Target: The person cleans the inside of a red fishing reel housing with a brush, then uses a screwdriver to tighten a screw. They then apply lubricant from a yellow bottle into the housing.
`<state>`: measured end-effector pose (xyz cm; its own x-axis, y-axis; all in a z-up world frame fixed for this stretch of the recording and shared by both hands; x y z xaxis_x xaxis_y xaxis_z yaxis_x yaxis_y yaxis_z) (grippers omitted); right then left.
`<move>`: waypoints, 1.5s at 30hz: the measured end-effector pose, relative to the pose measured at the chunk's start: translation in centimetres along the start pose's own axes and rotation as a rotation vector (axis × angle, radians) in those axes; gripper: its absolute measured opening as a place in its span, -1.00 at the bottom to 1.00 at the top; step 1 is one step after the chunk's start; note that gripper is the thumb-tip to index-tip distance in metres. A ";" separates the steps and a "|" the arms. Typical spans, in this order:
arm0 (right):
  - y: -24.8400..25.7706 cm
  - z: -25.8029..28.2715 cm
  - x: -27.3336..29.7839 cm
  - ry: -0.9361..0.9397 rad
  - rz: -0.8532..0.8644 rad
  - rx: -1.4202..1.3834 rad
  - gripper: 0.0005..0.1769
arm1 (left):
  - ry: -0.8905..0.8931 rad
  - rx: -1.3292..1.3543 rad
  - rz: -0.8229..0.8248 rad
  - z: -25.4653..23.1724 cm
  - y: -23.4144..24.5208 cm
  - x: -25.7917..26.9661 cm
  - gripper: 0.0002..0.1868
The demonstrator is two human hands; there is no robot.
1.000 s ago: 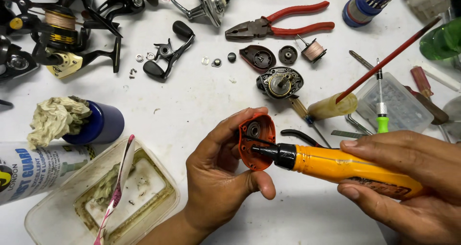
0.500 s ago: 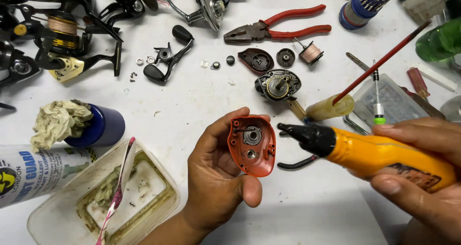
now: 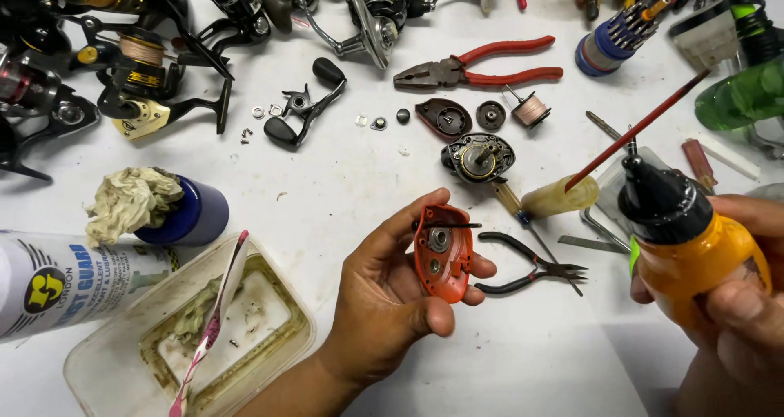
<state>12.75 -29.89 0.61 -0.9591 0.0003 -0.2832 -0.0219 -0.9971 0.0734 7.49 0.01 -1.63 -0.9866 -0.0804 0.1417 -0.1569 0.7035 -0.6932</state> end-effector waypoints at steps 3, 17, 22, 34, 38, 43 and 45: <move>-1.1 0.9 0.0 -0.049 -0.068 -0.060 -0.18 | 0.019 0.023 0.036 0.2 -0.4 0.0 0.19; -0.1 5.8 -2.9 0.229 -0.195 0.082 -0.27 | 0.024 0.040 0.046 0.5 -0.6 0.1 0.17; 1.1 6.5 -6.0 0.429 -0.425 0.413 -0.65 | -0.038 -0.013 -0.019 -0.2 -0.7 0.0 0.14; 1.2 2.1 -7.9 0.464 -0.457 0.750 -0.61 | -0.172 -0.486 -0.051 -3.1 -1.1 1.5 -0.13; -0.5 3.4 -7.0 0.444 -0.412 0.670 -0.63 | -0.151 -0.471 -0.091 -3.7 -1.0 1.7 -0.15; -0.8 3.3 -6.6 0.508 -0.356 0.549 -0.71 | -0.219 -0.515 -0.149 -4.0 -0.6 1.7 -0.20; -0.4 2.8 -6.4 0.502 -0.359 0.542 -0.73 | -0.234 -0.515 -0.171 -4.2 -0.5 1.8 -0.23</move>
<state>18.13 -29.26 5.10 -0.6303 0.1499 -0.7618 -0.5598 -0.7676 0.3121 5.99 2.49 1.91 -0.9419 -0.3352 0.0206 -0.3305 0.9144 -0.2337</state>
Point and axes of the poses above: each hand's wrist, its own x-axis away from the middle knuckle, its own y-axis out of the back of the hand, z = x × y, the point moved 7 cm from there along -x, towards the middle knuckle, and after that the axes turned 12 degrees about -z, right-handed, at the moved point
